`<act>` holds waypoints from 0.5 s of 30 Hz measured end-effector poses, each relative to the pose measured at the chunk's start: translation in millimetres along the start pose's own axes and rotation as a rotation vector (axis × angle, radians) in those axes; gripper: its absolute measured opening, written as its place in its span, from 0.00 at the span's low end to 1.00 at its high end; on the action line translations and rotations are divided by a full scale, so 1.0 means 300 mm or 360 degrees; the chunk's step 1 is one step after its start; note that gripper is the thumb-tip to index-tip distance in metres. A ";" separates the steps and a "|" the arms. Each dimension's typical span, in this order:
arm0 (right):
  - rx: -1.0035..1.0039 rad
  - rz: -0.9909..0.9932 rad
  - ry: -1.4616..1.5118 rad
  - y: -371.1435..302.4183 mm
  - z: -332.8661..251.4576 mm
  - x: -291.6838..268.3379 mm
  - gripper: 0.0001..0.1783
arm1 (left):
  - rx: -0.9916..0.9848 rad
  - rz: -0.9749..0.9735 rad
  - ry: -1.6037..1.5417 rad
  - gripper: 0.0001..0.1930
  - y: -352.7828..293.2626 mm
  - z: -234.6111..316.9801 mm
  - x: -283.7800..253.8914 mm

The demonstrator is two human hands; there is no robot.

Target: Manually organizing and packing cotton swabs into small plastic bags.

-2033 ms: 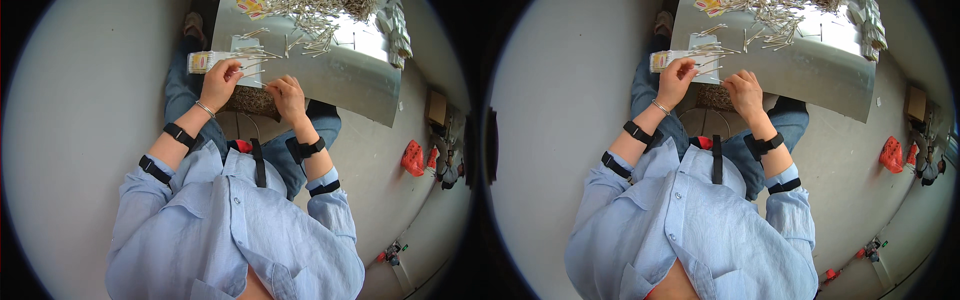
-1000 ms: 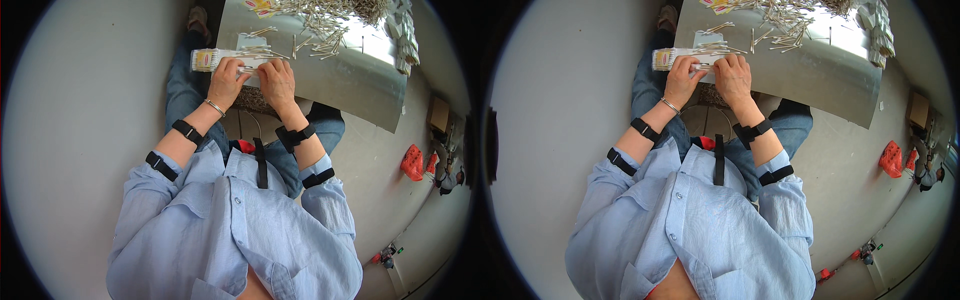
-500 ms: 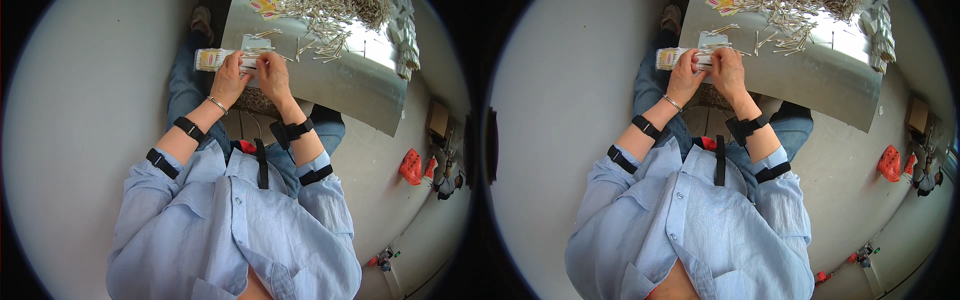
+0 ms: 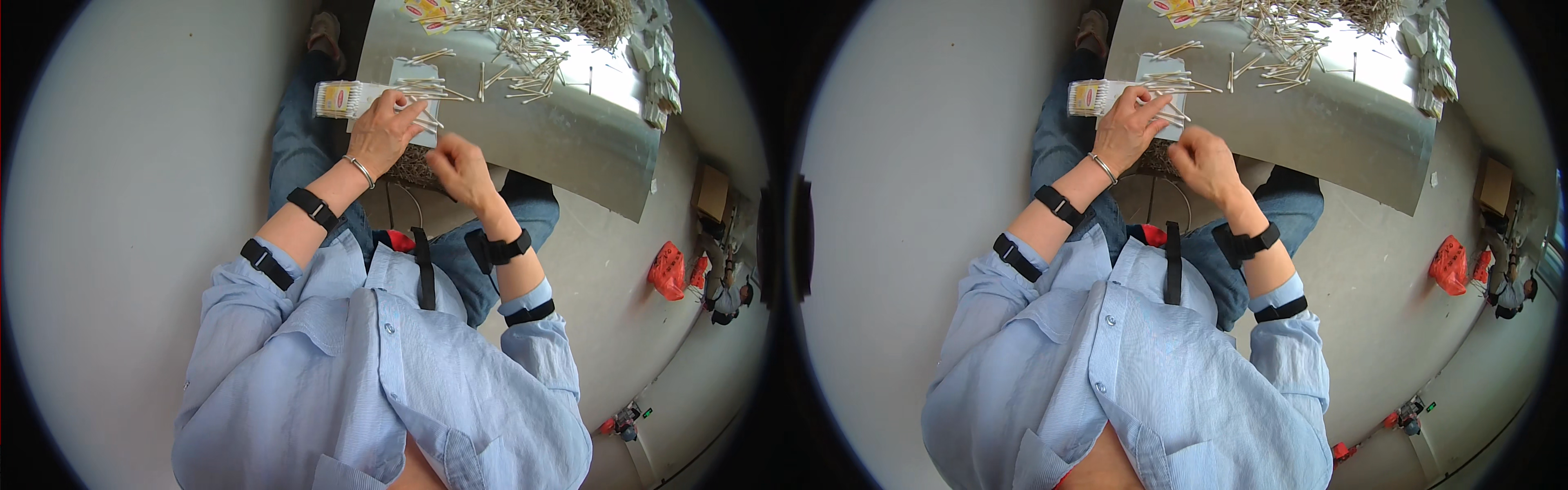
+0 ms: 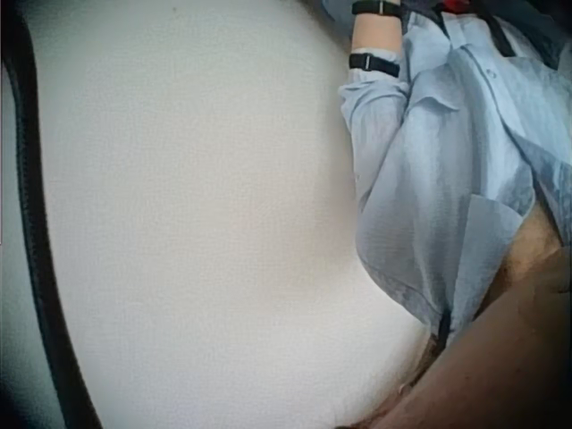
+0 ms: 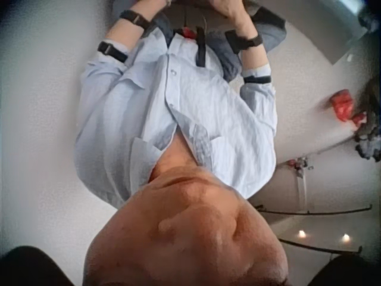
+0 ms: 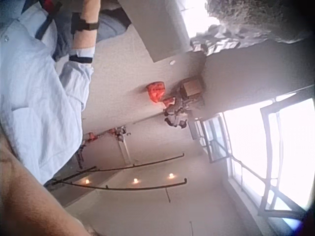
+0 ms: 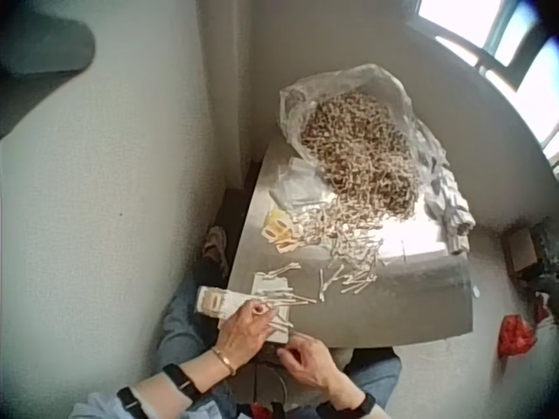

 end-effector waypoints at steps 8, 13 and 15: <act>-0.0059 -0.0061 -0.0539 -0.050 -0.029 0.001 0.08 | 0.0141 0.0018 0.0144 0.14 -0.002 0.015 0.018; 0.0148 -0.0269 -0.0532 0.044 -0.066 -0.030 0.04 | 0.0147 0.0063 0.0127 0.11 -0.006 0.003 0.021; 0.0236 -0.0339 -0.0615 0.062 -0.065 -0.027 0.03 | 0.0145 0.0076 0.0123 0.11 -0.010 0.003 0.024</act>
Point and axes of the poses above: each hand's wrist, its own y-axis towards the middle knuckle, its own x-axis out of the palm, z = x × y, the point moved 4 cm from there along y, towards the middle knuckle, and after that the axes turned 12 degrees about -z, right-handed, at the moved point
